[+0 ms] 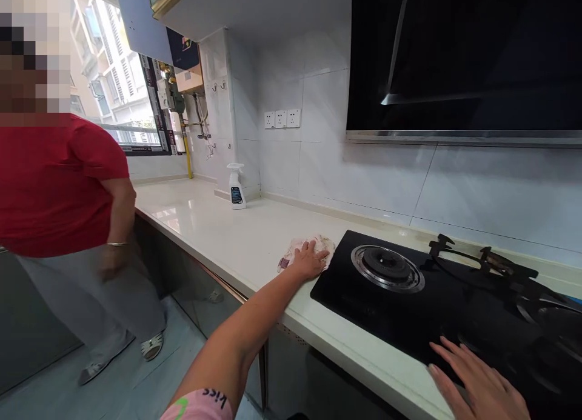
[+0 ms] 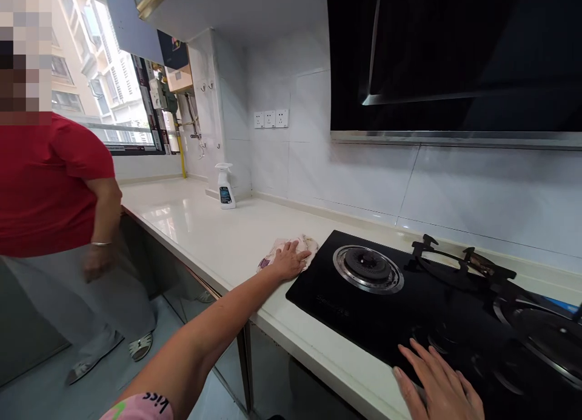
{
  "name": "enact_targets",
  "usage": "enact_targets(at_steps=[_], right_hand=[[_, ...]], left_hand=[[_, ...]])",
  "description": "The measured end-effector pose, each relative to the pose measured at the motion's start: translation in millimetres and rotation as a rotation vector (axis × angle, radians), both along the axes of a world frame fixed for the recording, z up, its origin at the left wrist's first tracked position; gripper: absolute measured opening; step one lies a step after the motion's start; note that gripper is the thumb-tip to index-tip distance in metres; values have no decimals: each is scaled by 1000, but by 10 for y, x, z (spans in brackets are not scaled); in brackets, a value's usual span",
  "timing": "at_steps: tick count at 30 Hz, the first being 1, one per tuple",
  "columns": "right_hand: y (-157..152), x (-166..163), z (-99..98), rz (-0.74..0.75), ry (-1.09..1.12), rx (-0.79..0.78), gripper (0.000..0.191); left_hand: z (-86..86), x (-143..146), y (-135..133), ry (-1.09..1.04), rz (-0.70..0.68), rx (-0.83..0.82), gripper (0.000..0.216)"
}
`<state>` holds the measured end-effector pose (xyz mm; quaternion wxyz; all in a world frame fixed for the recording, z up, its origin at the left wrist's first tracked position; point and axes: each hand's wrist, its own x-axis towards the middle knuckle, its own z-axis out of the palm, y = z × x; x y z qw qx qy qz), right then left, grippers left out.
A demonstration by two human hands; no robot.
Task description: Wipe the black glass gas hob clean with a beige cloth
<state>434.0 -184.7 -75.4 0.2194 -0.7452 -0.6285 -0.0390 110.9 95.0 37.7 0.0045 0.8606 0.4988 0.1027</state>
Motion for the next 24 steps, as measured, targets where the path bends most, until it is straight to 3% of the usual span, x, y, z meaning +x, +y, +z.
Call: enact_targets(at_steps=[5,13,17,21,24], right_hand=[[-48,-83,69,5,12,29,63],[-113,-130,128,36,6,7,63],[-113,-146,138,31,-41,5,65],[-94,-169,133,22,-23,19,63],[-75,-168,127,33,-23,33,62]], left_hand=[[47,-195,-286,-14,-20,52,44],[-92,-1104,-1023,-80,-179,110,38],[-115,-1222,-1018,-96,-98,77,40],[-72,-1070,-875,-88,-56,47,52],[-67,-917,-749,-107,-84,101,45]])
